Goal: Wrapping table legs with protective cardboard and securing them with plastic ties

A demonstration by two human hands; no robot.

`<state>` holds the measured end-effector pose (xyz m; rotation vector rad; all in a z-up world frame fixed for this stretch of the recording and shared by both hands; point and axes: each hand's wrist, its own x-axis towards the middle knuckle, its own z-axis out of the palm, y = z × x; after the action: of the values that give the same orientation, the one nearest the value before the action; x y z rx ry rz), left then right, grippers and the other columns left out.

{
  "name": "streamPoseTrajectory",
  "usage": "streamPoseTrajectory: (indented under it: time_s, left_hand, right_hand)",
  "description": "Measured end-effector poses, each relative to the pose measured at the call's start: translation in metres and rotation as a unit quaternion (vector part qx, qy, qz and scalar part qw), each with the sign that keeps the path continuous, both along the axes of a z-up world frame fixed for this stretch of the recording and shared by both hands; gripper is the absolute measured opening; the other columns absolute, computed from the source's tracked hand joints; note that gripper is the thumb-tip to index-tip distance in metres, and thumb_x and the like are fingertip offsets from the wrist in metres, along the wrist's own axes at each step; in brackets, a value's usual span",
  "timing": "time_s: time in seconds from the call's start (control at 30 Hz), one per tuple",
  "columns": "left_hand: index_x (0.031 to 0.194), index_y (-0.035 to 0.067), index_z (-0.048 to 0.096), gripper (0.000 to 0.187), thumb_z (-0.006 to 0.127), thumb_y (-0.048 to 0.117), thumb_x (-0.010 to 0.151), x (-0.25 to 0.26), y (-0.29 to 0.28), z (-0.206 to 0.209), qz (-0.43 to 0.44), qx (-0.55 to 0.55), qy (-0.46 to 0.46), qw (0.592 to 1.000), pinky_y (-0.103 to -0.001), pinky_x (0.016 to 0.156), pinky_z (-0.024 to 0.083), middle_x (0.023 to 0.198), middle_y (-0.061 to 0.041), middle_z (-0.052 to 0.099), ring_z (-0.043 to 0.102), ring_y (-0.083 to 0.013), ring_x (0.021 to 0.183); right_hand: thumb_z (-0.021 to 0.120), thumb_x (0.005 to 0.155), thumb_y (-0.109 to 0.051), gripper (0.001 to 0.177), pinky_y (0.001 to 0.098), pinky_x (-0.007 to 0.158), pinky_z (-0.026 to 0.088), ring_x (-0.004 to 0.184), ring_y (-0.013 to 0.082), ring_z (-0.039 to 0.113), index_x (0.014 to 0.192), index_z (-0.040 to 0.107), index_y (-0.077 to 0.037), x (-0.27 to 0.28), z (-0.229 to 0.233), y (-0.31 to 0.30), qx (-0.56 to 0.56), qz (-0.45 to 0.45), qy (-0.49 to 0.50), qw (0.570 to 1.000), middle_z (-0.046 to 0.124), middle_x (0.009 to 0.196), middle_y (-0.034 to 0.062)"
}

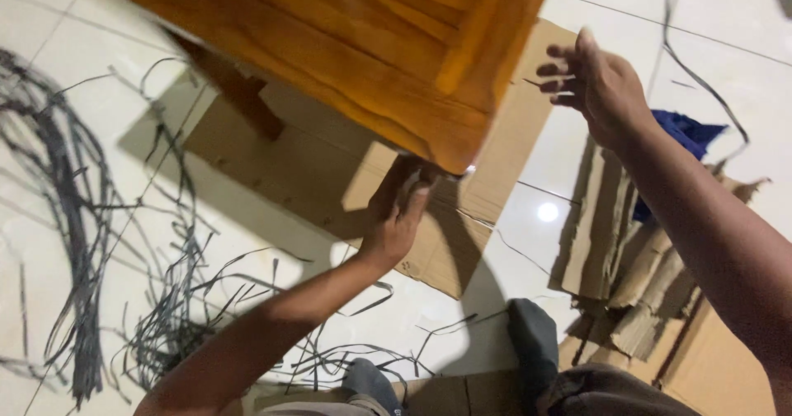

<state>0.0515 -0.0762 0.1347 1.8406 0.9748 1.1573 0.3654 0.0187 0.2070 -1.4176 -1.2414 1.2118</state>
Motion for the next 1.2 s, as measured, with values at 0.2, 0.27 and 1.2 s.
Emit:
streamPoseTrajectory:
  time_s: [0.2, 0.27, 1.2]
  left_hand:
    - [0.161, 0.015, 0.031, 0.080, 0.047, 0.062, 0.099, 0.028, -0.047, -0.086, 0.036, -0.455, 0.229, 0.860, -0.050, 0.129, 0.013, 0.163, -0.015, 0.040, 0.034, -0.0315, 0.152]
    - [0.157, 0.020, 0.041, 0.082, 0.052, 0.067, 0.091, 0.039, -0.060, -0.130, -0.036, -0.443, 0.309, 0.841, -0.051, 0.120, 0.028, 0.150, -0.014, 0.053, 0.047, -0.0327, 0.142]
    - [0.121, 0.010, 0.077, 0.049, 0.063, 0.047, 0.091, 0.042, -0.027, -0.130, -0.226, -0.444, 0.225, 0.837, -0.046, 0.092, 0.053, 0.107, -0.017, 0.075, 0.069, -0.0322, 0.109]
  right_hand:
    - [0.058, 0.112, -0.020, 0.034, 0.0497, 0.082, 0.055, 0.097, 0.0396, 0.066, 0.127, 0.064, 0.010, 0.102, -0.105, -0.067, -0.044, -0.066, -0.118, 0.990, 0.067, 0.110, 0.0352]
    - [0.058, 0.109, -0.015, 0.036, 0.0474, 0.077, 0.056, 0.093, 0.0394, 0.067, 0.134, 0.059, 0.011, 0.118, -0.138, -0.098, -0.095, -0.090, -0.119, 0.984, 0.067, 0.112, 0.0347]
    - [0.069, 0.094, -0.038, 0.043, 0.0615, 0.090, 0.052, 0.111, 0.0570, 0.065, 0.125, 0.078, -0.010, 0.163, -0.288, -0.183, -0.221, -0.129, -0.380, 0.889, 0.075, 0.110, 0.0328]
